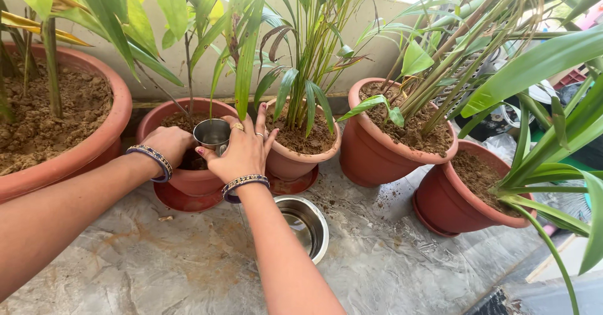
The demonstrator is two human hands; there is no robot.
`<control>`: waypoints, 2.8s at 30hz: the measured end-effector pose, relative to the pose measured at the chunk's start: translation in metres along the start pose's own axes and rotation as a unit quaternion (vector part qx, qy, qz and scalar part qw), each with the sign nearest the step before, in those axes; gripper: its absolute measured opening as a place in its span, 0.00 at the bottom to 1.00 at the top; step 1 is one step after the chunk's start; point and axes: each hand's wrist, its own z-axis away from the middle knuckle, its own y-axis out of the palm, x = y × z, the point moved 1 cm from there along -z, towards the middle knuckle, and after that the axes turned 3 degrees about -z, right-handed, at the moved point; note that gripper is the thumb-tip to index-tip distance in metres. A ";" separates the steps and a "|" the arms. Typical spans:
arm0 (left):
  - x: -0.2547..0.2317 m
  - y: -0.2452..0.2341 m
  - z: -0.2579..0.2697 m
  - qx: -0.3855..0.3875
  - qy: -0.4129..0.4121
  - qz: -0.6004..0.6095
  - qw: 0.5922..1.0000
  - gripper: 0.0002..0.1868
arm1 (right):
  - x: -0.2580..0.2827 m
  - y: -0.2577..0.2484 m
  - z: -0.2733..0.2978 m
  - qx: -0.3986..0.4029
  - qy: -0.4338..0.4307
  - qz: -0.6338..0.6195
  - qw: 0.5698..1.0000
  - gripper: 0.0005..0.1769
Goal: The person waters several potted plants on a tiled balcony using a small metal cup. They scoop water from a larger metal bowl and pour it into the soil of each pot, moving sequentially from one plant to the next.
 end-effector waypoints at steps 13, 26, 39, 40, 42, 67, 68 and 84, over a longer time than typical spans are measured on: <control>-0.038 -0.018 -0.006 0.090 -0.026 -0.033 0.995 0.21 | -0.007 -0.014 0.001 0.014 0.016 -0.004 1.000 0.50; -0.012 0.005 -0.022 -0.002 0.086 -0.049 0.995 0.12 | -0.012 -0.009 -0.002 0.027 0.030 -0.009 0.999 0.49; -0.001 -0.033 -0.009 0.171 -0.077 -0.046 0.981 0.34 | -0.008 0.014 -0.026 0.027 0.028 -0.004 0.999 0.47; 0.001 -0.025 -0.007 0.202 -0.069 -0.057 0.975 0.37 | -0.007 0.015 -0.026 0.026 0.024 0.000 0.999 0.47; 0.007 -0.007 -0.011 0.169 -0.027 -0.058 0.984 0.40 | -0.006 0.015 -0.026 0.024 0.024 0.003 0.999 0.47; 0.006 -0.011 0.000 -0.015 -0.064 0.082 0.994 0.22 | -0.019 0.001 -0.028 0.002 0.036 0.008 0.999 0.49; 0.001 -0.012 -0.002 0.014 -0.058 0.091 0.994 0.22 | -0.020 0.001 -0.028 0.002 0.039 0.009 0.999 0.49; -0.018 0.003 -0.024 0.069 -0.038 -0.030 0.996 0.18 | -0.027 0.003 -0.029 0.026 0.061 0.018 0.998 0.46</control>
